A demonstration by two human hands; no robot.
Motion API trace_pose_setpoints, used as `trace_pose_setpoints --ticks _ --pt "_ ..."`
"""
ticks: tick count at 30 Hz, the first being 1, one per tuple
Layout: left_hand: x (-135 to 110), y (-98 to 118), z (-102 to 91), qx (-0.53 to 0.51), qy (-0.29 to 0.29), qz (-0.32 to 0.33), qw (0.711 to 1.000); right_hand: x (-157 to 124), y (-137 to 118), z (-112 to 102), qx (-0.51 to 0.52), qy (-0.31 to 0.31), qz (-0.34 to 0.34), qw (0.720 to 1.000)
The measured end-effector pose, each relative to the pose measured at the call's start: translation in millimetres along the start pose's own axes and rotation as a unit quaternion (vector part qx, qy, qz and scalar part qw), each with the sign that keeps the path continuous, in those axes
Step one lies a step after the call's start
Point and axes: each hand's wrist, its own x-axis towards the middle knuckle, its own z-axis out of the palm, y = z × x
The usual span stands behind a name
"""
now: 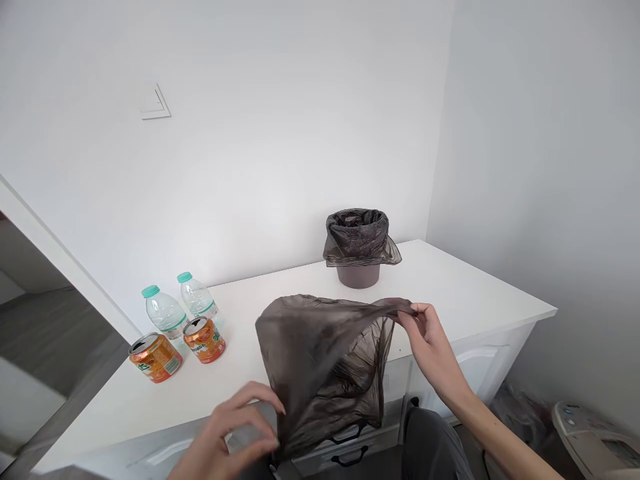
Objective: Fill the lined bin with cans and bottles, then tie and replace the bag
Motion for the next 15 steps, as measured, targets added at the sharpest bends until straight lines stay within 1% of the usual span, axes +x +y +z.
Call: trace_pose_setpoints --ticks 1,2,3,4,5,6,7,8,10,13,15 --pt "2.0 1.5 -1.6 -0.021 -0.005 -0.007 1.000 1.7 7.8 -5.5 0.030 -0.007 0.026 0.999" --pt "7.0 0.0 -4.9 -0.041 0.025 -0.021 0.999 4.4 14.9 -10.9 0.067 -0.014 0.048 0.996" --pt "14.8 -4.1 -9.8 -0.059 0.083 -0.040 0.994 8.1 21.4 -16.3 0.108 -0.024 0.067 0.992" --pt "25.0 -10.1 -15.4 -0.077 0.160 -0.064 0.982 12.5 27.1 -21.7 0.148 -0.036 0.085 0.985" --pt "37.0 -17.5 -21.2 -0.092 0.234 -0.090 0.964 17.2 32.3 -27.3 0.185 -0.050 0.103 0.976" --pt "50.0 -25.5 -26.4 -0.110 0.287 -0.110 0.945 21.9 36.9 -32.9 0.214 -0.064 0.121 0.967" --pt "63.2 -33.3 -30.3 -0.133 0.315 -0.125 0.931 26.2 41.0 -38.4 0.235 -0.073 0.134 0.960" --pt "76.2 -40.6 -32.5 -0.152 0.322 -0.136 0.924 29.9 44.9 -43.6 0.249 -0.079 0.142 0.955" --pt "99.9 -52.5 -31.0 -0.181 0.300 -0.147 0.925 34.9 51.8 -52.6 0.258 -0.085 0.144 0.952" --pt "128.0 -63.5 -17.7 -0.206 0.241 -0.148 0.937 37.0 59.8 -60.4 0.246 -0.098 0.136 0.955" --pt "140.9 -67.5 -6.3 -0.224 0.209 -0.138 0.942 36.3 62.8 -61.8 0.234 -0.105 0.138 0.957"
